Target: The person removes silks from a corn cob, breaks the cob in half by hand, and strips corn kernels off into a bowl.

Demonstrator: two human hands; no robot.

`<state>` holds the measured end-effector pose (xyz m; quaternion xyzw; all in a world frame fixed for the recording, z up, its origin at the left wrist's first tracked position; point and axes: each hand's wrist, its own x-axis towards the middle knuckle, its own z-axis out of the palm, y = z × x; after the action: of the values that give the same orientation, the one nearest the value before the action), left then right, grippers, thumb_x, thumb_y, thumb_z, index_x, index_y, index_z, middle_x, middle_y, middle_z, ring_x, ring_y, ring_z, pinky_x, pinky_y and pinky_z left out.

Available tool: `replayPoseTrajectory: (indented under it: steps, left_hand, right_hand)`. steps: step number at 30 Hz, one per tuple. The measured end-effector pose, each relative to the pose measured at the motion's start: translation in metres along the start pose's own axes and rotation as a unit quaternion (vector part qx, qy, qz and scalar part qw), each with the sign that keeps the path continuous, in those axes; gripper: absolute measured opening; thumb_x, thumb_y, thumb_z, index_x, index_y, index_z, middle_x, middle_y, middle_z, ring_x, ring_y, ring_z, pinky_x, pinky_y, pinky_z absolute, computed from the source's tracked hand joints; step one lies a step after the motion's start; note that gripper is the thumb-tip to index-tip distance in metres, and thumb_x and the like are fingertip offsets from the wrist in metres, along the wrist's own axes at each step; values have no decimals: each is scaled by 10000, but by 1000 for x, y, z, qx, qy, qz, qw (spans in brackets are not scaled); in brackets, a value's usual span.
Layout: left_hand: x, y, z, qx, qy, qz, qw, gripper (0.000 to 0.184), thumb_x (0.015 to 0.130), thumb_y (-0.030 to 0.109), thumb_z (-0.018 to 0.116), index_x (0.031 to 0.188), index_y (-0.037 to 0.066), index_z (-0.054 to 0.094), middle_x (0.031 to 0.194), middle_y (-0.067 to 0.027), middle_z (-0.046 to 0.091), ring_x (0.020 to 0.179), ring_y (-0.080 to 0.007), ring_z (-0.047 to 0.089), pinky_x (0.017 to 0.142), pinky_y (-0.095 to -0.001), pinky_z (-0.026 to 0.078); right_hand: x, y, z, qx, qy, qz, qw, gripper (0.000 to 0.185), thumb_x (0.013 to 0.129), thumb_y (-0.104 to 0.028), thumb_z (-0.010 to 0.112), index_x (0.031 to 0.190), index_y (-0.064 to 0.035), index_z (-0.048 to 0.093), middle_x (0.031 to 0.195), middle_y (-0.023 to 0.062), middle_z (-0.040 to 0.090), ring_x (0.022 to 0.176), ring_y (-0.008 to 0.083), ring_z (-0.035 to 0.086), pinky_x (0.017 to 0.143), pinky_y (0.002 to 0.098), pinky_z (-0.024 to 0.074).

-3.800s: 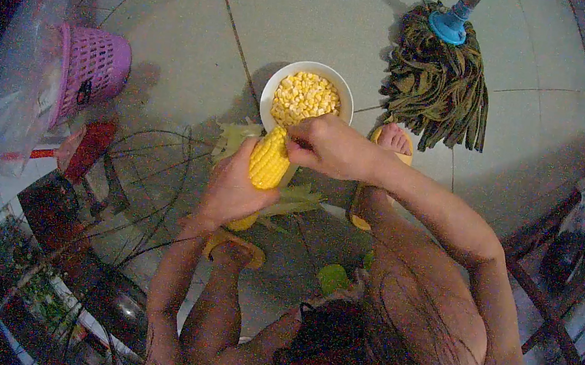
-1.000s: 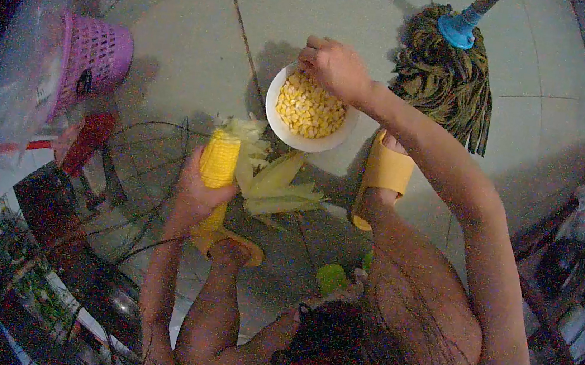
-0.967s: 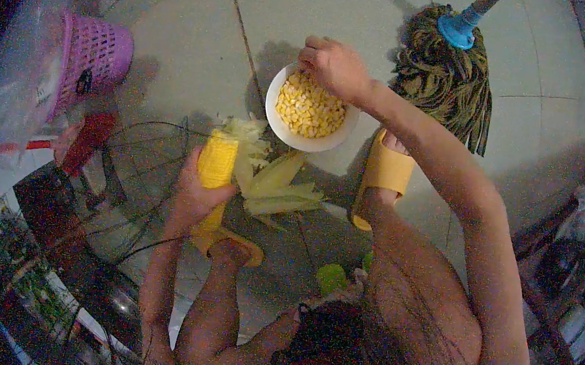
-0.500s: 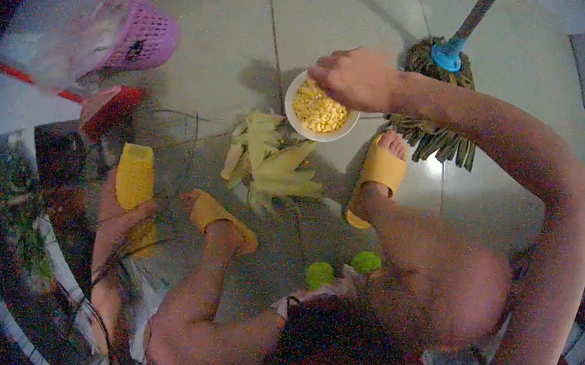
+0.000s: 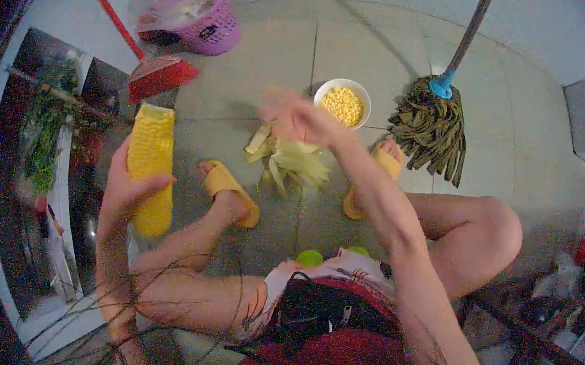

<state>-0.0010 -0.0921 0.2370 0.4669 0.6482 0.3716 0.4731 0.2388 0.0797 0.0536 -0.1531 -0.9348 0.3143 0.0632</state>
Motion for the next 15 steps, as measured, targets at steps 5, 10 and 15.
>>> replayPoseTrajectory:
  steps: [5,10,15]
  left_hand:
    - [-12,-13,-11,20,27,48,998,529,622,42,692,1087,7,443,861,-44,555,739,-125,569,672,-254,468]
    - [-18,-15,-20,0,60,-5,998,439,637,62,666,1028,12,473,835,-42,546,698,-123,551,643,-256,462]
    - [-14,-15,-24,-33,54,24,998,434,635,67,665,1022,9,476,820,-44,548,691,-121,549,631,-259,459]
  right_hand:
    - [12,35,76,-14,-32,160,986,497,776,-298,529,1222,-94,445,1105,145,555,995,307,537,847,382,419]
    - [9,-70,-66,148,-116,126,974,582,808,-459,520,1223,-60,440,1207,188,466,1061,312,490,882,387,399]
    - [-43,-57,-140,503,-236,-23,831,476,846,-416,473,1182,-78,480,1206,193,458,1146,296,420,964,446,316]
